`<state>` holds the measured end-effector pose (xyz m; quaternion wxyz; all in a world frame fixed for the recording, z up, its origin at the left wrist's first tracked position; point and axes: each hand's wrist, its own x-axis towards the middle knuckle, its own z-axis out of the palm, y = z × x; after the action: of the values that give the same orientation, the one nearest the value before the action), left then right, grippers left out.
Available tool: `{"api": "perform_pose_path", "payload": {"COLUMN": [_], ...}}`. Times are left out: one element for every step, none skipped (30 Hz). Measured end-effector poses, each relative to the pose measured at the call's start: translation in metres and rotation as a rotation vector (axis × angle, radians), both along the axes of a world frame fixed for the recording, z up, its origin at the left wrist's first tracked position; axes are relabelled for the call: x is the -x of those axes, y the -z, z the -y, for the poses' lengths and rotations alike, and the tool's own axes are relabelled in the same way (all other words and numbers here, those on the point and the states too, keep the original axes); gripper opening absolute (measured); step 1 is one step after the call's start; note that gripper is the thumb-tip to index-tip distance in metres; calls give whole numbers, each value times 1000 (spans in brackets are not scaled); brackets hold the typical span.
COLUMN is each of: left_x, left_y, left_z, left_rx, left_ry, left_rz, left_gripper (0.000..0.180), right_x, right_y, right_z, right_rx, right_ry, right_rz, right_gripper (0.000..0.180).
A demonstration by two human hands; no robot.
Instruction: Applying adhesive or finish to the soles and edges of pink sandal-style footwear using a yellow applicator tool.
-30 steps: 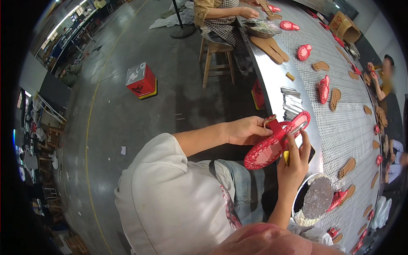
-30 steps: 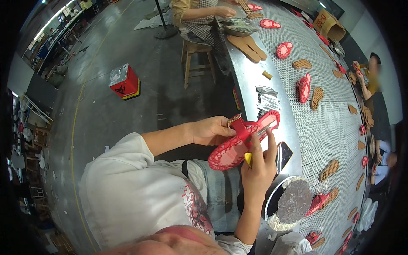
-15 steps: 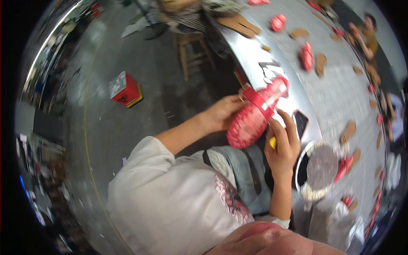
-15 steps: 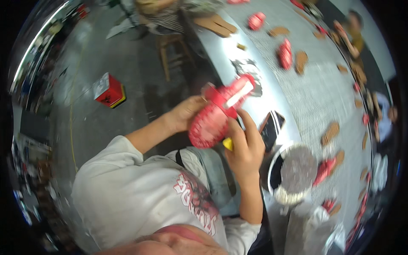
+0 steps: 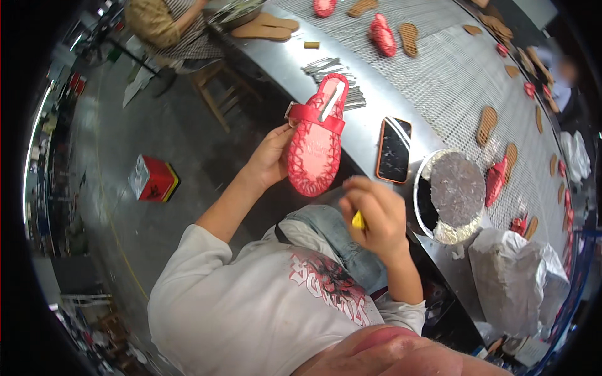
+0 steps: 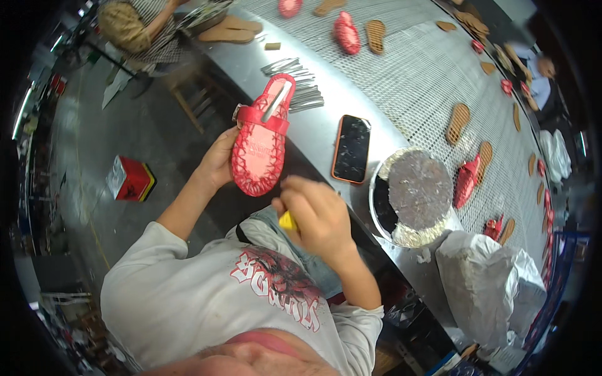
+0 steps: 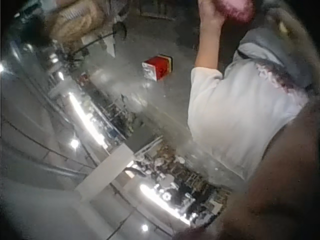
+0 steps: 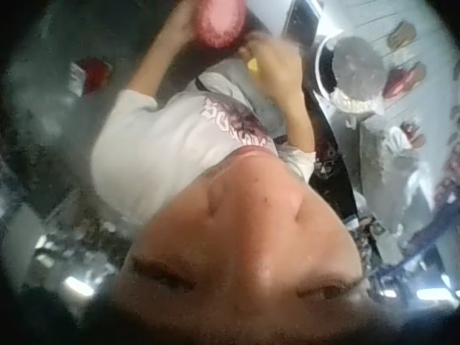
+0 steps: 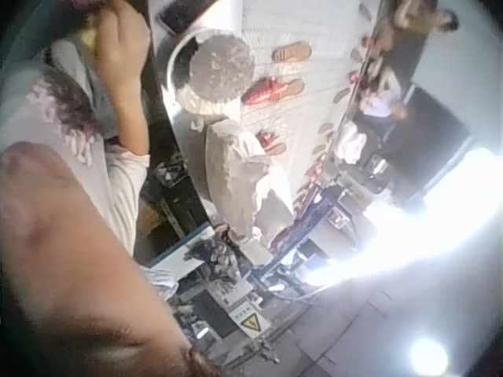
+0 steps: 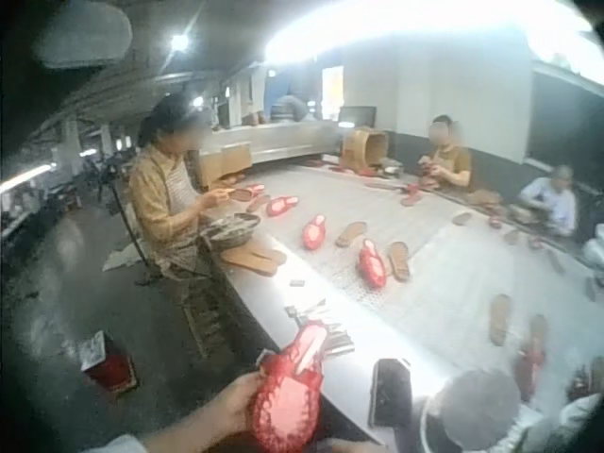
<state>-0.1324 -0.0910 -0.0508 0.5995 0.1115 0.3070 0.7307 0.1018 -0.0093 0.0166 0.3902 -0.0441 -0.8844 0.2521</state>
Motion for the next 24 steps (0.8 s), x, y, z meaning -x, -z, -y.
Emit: {"api": "perform_pose_path", "payload": {"left_x": [4,8,11,13,13,10,5,0,-4,-13,-21,-29,-38,-51,-62,-69,-76,-79,-79,-83,-84,-83,-83,-80], "left_y": [0,-4,-4,-7,-10,-12,-9,-6,-2,3,9,14,20,28,38,49,61,68,78,84,89,93,93,92], "left_z": [-12,-28,-50,-76,-106,-141,-177,-215,-249,-284,-314,-340,-363,-387,-410,-428,-443,-451,-457,-458,-460,-462,-461,-460], "left_rx": [26,-10,-13,-53,-95,-90,-87,-83,-80,-31,20,12,66,120,112,163,216,217,215,230,245,309,314,349], "left_ry": [16,73,87,165,247,243,239,262,278,298,306,330,333,341,362,364,368,382,387,392,392,328,328,317], "left_rz": [-25,-33,-33,-2,31,1,-30,-85,-137,-150,-164,-162,-195,-236,-237,-195,-152,-100,-104,-163,-224,-308,-310,-472], "left_gripper": [34,32,32,32,33,32,31,29,27,27,26,26,27,27,27,27,27,27,27,27,26,20,20,15], "right_x": [-12,-25,-40,-55,-70,-85,-98,-111,-122,-133,-141,-148,-154,-159,-164,-168,-172,-174,-176,-178,-178,-178,-178,-179], "right_y": [4,8,15,20,27,34,43,51,57,64,70,75,78,84,88,93,95,96,97,98,98,97,97,97], "right_z": [6,12,18,25,32,41,49,58,68,78,87,96,104,112,119,126,132,136,139,142,142,142,142,141], "right_rx": [13,9,70,132,129,221,313,310,412,516,515,570,627,656,654,699,745,744,769,798,800,817,835,840], "right_ry": [3,18,41,66,86,192,299,330,443,569,598,686,771,827,849,906,965,974,1001,1034,1039,1032,1023,1018], "right_rz": [16,15,60,103,102,131,156,148,186,217,210,241,271,255,248,260,273,267,275,282,278,241,208,209], "right_gripper": [20,20,16,13,13,12,11,11,9,8,8,9,10,11,11,10,11,11,11,12,12,13,14,14]}}
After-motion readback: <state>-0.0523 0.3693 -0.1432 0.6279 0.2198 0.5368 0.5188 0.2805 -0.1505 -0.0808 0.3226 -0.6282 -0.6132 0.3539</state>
